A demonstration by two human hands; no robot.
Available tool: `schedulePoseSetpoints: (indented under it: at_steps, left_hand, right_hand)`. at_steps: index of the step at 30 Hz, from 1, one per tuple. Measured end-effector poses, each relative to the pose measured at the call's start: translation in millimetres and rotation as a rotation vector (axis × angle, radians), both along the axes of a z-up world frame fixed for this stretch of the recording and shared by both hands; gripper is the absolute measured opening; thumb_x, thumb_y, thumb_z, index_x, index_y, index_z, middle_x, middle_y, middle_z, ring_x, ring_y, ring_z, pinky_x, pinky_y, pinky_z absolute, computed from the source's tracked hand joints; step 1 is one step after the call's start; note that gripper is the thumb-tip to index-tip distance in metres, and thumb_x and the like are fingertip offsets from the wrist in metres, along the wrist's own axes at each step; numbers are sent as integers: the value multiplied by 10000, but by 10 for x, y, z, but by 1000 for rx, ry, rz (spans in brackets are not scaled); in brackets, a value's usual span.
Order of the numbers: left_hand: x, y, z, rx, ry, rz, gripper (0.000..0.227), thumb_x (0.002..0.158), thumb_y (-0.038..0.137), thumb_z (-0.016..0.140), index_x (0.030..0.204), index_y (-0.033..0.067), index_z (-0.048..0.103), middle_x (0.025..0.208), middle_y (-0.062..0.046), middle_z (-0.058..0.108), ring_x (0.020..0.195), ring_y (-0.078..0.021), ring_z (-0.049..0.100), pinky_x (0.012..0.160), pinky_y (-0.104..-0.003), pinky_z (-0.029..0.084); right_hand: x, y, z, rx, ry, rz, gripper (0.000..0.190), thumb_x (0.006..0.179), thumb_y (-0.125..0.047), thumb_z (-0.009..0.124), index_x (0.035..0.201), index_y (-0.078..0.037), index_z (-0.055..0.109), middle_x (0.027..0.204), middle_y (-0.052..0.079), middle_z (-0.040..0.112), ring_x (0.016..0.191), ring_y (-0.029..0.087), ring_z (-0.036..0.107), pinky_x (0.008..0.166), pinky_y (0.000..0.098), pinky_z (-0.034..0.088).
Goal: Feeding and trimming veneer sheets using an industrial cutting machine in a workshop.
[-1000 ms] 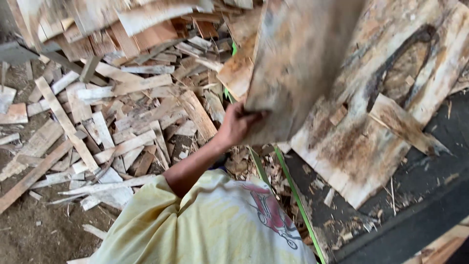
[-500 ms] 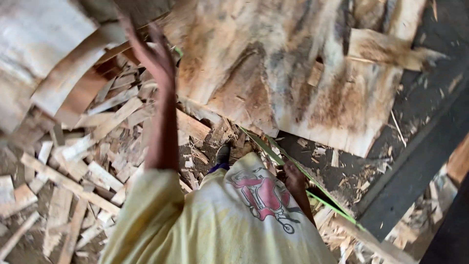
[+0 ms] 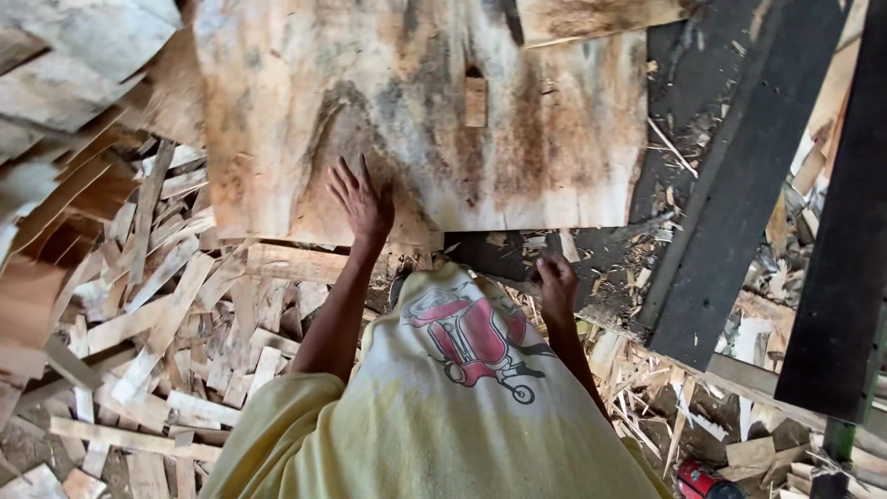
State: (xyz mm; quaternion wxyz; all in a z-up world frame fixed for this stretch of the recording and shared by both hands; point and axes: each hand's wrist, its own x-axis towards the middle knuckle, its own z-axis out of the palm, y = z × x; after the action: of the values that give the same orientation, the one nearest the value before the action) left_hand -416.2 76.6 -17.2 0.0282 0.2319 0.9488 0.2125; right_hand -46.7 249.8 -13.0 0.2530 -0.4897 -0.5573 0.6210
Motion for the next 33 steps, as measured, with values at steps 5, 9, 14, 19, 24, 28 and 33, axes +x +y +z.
schedulePoseSetpoints:
  at_steps: [5, 9, 14, 19, 24, 28, 33]
  left_hand:
    - [-354, 907, 127, 81, -53, 21, 824, 1048, 572, 502, 1666, 130, 182, 1722, -247, 99, 1584, -453, 35, 1286, -605, 30]
    - [-346, 1070, -33, 47, -37, 90, 834, 1068, 613, 463, 1667, 117, 161, 1727, -221, 107, 1597, -416, 43, 1292, -594, 16]
    - [-280, 1068, -29, 9, 2, 109, 927, 1039, 679, 456, 1670, 80, 135, 1733, -218, 109, 1615, -374, 45, 1289, -595, -28]
    - [-301, 1115, 89, -1, 6, 97, 972, 1015, 711, 461, 1668, 71, 132, 1730, -233, 109, 1611, -378, 40, 1282, -598, -39]
    - [-305, 1154, 151, -23, -31, 123, 1016, 983, 743, 457, 1668, 67, 130, 1724, -234, 112, 1606, -376, 36, 1277, -596, -45]
    - [-342, 1176, 88, -65, -36, 136, 1029, 967, 763, 451, 1666, 79, 131, 1729, -222, 115, 1611, -368, 35, 1276, -593, -51]
    - [-319, 1157, 103, -71, -37, 117, 1040, 957, 782, 436, 1667, 87, 129, 1733, -217, 110, 1611, -366, 29, 1274, -587, -54]
  right_hand:
    - [-325, 443, 211, -88, 97, -19, 261, 986, -139, 678, 1222, -28, 669, 901, 77, 692, 698, 148, 648, 566, 252, 520]
    - [-884, 1035, 458, -132, 200, 27, 343, 958, -129, 688, 1279, -20, 631, 1022, 140, 729, 768, 184, 709, 654, 310, 628]
    - [-1664, 1708, 553, -249, 275, 43, 344, 958, -90, 671, 1280, 21, 623, 1059, 158, 708, 774, 209, 708, 645, 328, 643]
    - [-2512, 2262, 521, -303, 339, 13, 362, 937, -86, 701, 1279, -7, 617, 1041, 162, 729, 783, 217, 726, 620, 339, 654]
    - [-3248, 2755, 511, -344, 174, -111, 298, 929, -122, 738, 1186, -48, 608, 915, 163, 721, 690, 230, 732, 580, 335, 668]
    - [-3674, 3200, 180, -310, 88, -313, 158, 915, -172, 743, 951, -22, 708, 828, 119, 702, 609, 175, 677, 472, 302, 601]
    - [-3655, 3459, -127, -355, 120, -485, 130, 870, -109, 763, 835, 5, 712, 777, 141, 712, 560, 171, 612, 385, 291, 478]
